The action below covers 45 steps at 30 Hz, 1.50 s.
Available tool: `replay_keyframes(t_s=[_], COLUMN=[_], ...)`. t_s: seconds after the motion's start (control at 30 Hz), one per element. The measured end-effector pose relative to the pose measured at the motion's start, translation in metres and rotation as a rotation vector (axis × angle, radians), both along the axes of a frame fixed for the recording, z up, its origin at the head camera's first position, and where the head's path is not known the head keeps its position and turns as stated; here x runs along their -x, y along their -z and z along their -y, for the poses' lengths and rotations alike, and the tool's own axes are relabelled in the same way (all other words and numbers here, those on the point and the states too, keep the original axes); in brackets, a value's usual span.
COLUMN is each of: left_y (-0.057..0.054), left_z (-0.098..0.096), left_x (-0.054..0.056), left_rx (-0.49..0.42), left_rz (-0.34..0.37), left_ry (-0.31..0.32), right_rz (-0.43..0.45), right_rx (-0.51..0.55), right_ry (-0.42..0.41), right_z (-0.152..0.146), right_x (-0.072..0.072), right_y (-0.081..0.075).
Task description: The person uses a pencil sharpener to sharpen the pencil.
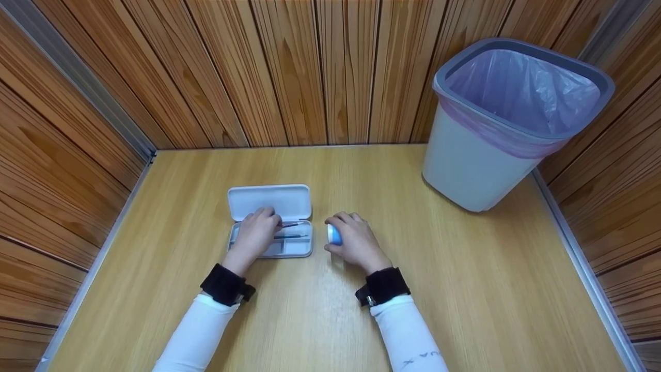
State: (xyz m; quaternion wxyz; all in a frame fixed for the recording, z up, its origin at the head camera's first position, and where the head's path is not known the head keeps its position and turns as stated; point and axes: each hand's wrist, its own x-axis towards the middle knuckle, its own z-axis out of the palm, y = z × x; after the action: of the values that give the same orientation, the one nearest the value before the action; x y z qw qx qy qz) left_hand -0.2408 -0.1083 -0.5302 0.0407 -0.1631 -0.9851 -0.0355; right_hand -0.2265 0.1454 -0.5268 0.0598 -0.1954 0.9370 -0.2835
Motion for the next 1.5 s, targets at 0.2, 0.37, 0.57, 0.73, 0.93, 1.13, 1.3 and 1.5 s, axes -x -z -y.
replay_keyframes(t_s=[0.2,0.37,0.57,0.73,0.93,1.13,1.3,1.5], left_y=[-0.012,-0.014,-0.014,-0.015,-0.011,-0.008,-0.007,-0.004], left_z=[-0.004,-0.011,-0.021,-0.028,-0.035,-0.042,-0.047,-0.052], left_x=[-0.01,-0.018,-0.023,-0.027,-0.028,-0.027,-0.024,-0.021], left_rx=[-0.033,-0.041,-0.086,-0.094,-0.1,-0.088,-0.072,-0.09], left_rz=[-0.027,-0.075,-0.098,-0.023,-0.075,-0.098,-0.084,-0.111], left_ry=[0.056,0.114,0.154,0.147,0.199,0.233,0.22,0.183], right_rz=[0.017,0.03,0.0,-0.033,-0.065,-0.047,-0.031,-0.06], right_rx=[-0.007,-0.004,0.004,0.017,0.025,0.021,0.007,-0.04], right_ry=[-0.002,0.006,-0.004,-0.022,-0.036,-0.027,-0.021,-0.03], right_z=[0.0,0.0,-0.002,-0.003,-0.003,-0.002,-0.001,0.002], right_x=[0.001,0.001,0.0,0.0,0.001,0.001,0.0,-0.001], right_y=[-0.001,0.001,0.002,0.004,0.006,0.006,0.004,-0.001])
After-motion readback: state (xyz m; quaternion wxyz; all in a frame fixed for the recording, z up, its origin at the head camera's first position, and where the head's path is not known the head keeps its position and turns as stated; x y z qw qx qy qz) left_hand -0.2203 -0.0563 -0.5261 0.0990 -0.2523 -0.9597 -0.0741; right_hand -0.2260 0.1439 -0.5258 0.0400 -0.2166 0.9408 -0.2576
